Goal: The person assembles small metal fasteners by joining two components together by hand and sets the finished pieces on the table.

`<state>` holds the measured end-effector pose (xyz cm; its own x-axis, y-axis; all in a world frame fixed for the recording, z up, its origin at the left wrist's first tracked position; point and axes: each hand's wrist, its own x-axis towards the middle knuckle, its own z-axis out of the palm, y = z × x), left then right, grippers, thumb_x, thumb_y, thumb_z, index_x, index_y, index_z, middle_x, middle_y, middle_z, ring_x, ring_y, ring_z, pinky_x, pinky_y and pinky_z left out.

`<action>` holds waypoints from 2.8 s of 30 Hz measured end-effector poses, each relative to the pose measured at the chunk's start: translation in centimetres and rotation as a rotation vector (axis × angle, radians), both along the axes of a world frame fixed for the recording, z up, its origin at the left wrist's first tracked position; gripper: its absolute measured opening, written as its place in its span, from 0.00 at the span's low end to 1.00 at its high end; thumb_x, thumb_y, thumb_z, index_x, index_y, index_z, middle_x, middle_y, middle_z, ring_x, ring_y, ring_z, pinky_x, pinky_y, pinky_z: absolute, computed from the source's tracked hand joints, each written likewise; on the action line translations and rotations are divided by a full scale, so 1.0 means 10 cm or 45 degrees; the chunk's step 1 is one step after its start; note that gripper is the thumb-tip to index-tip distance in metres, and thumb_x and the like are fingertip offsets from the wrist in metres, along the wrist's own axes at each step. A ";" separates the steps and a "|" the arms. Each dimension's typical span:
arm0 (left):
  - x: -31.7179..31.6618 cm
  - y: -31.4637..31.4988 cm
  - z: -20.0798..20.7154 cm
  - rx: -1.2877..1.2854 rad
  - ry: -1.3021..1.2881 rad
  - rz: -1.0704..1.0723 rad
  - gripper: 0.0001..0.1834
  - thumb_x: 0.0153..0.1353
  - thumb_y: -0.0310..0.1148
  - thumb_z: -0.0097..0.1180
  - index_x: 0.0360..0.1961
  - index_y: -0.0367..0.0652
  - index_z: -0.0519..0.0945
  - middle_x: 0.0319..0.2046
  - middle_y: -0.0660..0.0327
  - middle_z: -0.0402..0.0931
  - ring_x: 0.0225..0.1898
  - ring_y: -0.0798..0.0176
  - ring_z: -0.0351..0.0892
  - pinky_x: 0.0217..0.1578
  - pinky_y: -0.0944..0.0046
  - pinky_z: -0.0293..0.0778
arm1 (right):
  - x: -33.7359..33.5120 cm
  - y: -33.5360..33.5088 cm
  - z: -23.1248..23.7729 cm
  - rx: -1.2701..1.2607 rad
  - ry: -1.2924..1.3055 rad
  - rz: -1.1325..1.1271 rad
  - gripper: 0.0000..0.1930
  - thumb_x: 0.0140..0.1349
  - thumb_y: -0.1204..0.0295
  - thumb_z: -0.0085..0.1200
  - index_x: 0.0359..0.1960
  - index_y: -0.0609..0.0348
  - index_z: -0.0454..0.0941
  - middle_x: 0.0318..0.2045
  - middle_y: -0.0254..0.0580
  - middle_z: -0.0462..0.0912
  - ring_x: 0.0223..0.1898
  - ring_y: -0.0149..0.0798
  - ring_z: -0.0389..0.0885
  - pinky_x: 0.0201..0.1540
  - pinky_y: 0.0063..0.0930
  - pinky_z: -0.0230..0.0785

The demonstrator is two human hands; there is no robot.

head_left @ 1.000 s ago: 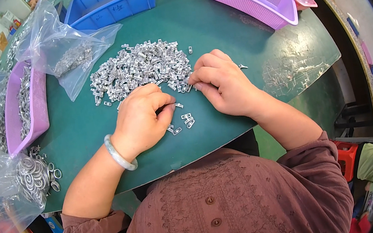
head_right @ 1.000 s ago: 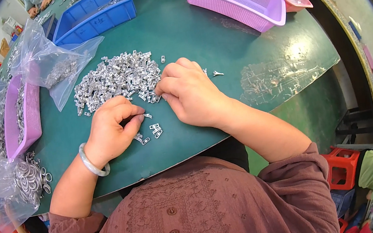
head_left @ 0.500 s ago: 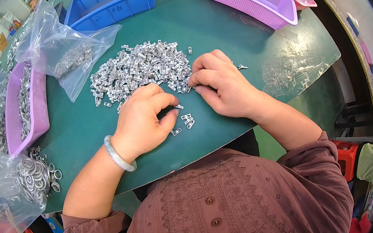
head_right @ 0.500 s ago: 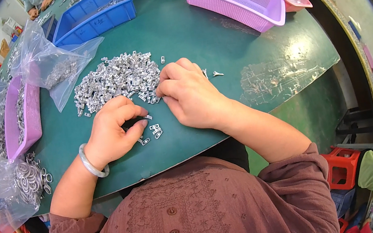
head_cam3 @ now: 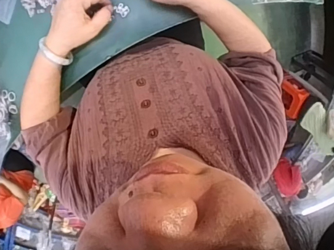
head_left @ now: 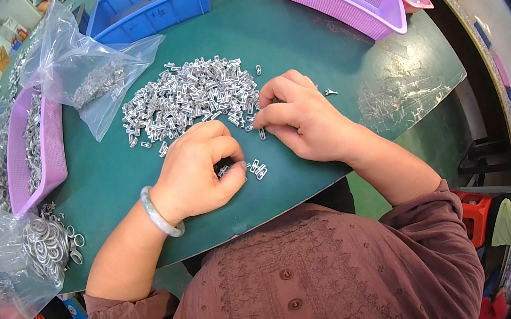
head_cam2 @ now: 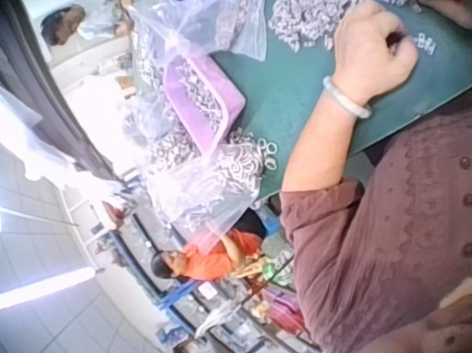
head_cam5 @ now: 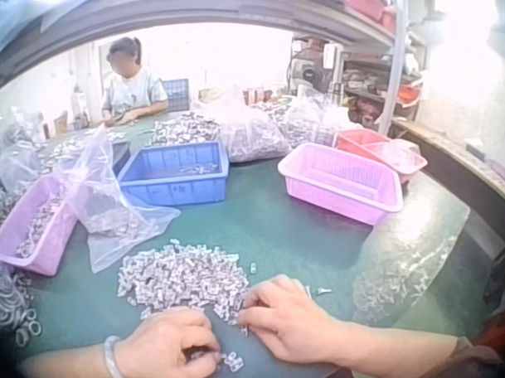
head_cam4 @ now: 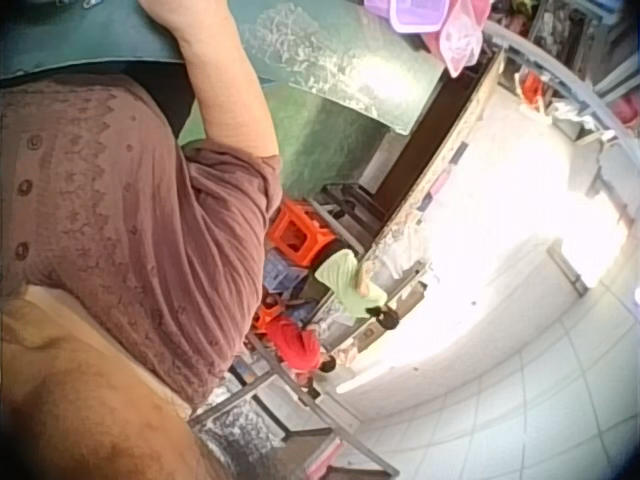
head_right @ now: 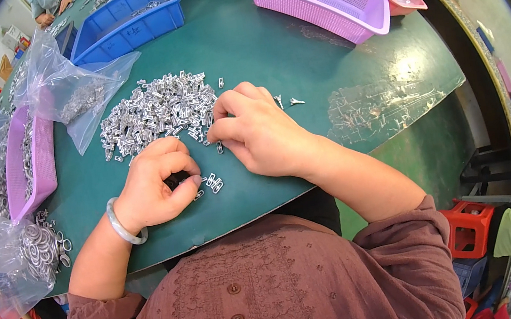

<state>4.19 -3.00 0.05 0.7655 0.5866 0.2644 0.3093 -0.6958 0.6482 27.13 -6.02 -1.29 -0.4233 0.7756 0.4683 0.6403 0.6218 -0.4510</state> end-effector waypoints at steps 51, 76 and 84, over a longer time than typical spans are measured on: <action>0.10 -0.02 -0.05 -0.062 0.042 0.237 0.05 0.49 0.26 0.64 0.30 0.42 0.82 0.25 0.62 0.74 0.30 0.58 0.77 0.31 0.60 0.72 | -0.13 -0.04 -0.05 0.020 0.126 0.069 0.08 0.45 0.81 0.62 0.27 0.58 0.76 0.38 0.36 0.75 0.43 0.45 0.70 0.47 0.35 0.65; 0.09 -0.02 -0.07 -0.063 -0.026 0.222 0.05 0.47 0.26 0.66 0.24 0.43 0.80 0.23 0.62 0.75 0.28 0.58 0.76 0.30 0.60 0.71 | -0.04 -0.01 -0.01 -0.014 0.131 0.010 0.10 0.43 0.83 0.59 0.28 0.57 0.76 0.39 0.36 0.75 0.45 0.45 0.69 0.48 0.35 0.65; 0.05 0.00 0.02 0.066 0.074 0.070 0.06 0.46 0.29 0.65 0.26 0.43 0.81 0.24 0.62 0.72 0.30 0.57 0.74 0.31 0.59 0.71 | -0.06 -0.01 -0.05 0.041 0.017 -0.033 0.08 0.47 0.81 0.60 0.30 0.56 0.79 0.40 0.36 0.75 0.45 0.46 0.69 0.49 0.36 0.65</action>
<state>4.68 -3.04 0.28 0.7476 0.6146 0.2517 0.3837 -0.7090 0.5917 26.49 -6.13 -1.83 -0.3972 0.7704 0.4987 0.6504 0.6197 -0.4393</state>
